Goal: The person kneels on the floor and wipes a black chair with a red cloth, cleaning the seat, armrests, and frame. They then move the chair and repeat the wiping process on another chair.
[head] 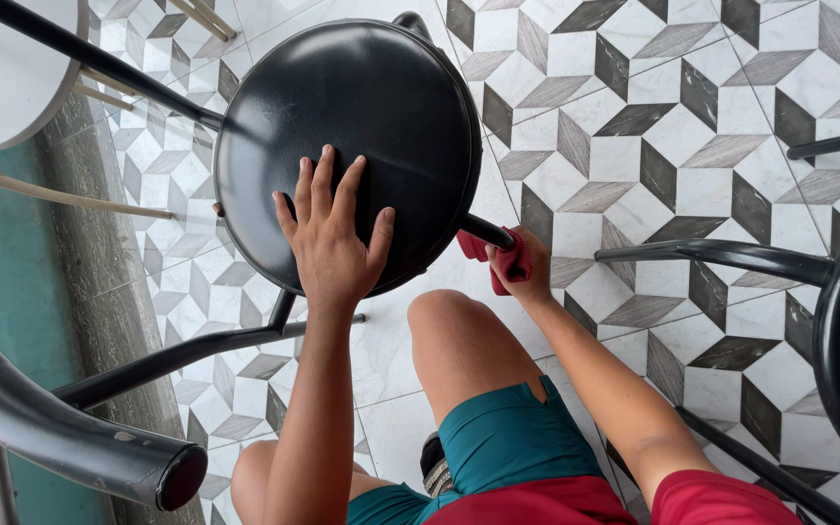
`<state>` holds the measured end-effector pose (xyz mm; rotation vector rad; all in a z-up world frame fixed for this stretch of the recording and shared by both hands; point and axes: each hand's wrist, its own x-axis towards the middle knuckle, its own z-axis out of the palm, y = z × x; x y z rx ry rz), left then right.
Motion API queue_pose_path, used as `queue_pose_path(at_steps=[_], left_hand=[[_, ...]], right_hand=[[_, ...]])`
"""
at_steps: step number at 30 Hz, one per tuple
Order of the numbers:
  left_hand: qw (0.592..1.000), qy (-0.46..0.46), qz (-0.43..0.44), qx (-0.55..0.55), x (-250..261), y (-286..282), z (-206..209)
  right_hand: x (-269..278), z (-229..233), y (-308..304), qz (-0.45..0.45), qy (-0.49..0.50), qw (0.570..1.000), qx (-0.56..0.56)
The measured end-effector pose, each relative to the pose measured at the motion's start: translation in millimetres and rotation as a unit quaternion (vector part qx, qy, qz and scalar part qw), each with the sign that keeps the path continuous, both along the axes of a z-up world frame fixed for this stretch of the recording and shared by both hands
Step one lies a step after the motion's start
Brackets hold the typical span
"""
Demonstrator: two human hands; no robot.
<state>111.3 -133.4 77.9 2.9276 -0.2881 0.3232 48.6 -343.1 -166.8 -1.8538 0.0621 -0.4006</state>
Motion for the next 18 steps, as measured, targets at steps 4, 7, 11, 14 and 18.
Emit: queue_pose_path(at_steps=[4,7,11,14,18], left_hand=[[1.0,0.001,0.001,-0.006,2,2,-1],[1.0,-0.004,-0.003,-0.004,0,2,-3],[1.0,-0.009,-0.002,0.003,0,2,-3],[1.0,-0.01,-0.002,0.011,0,1,-4],[1.0,-0.005,0.002,0.011,-2,3,-6]], right_hand=[[9,71,8,-0.005,-0.053,0.999,0.005],[14,91,10,-0.002,-0.06,0.998,0.008],[14,65,8,-0.019,-0.047,0.999,-0.003],[2,18,3,-0.009,-0.027,0.999,0.017],[-9,-41,-8,0.024,0.012,0.999,0.027]])
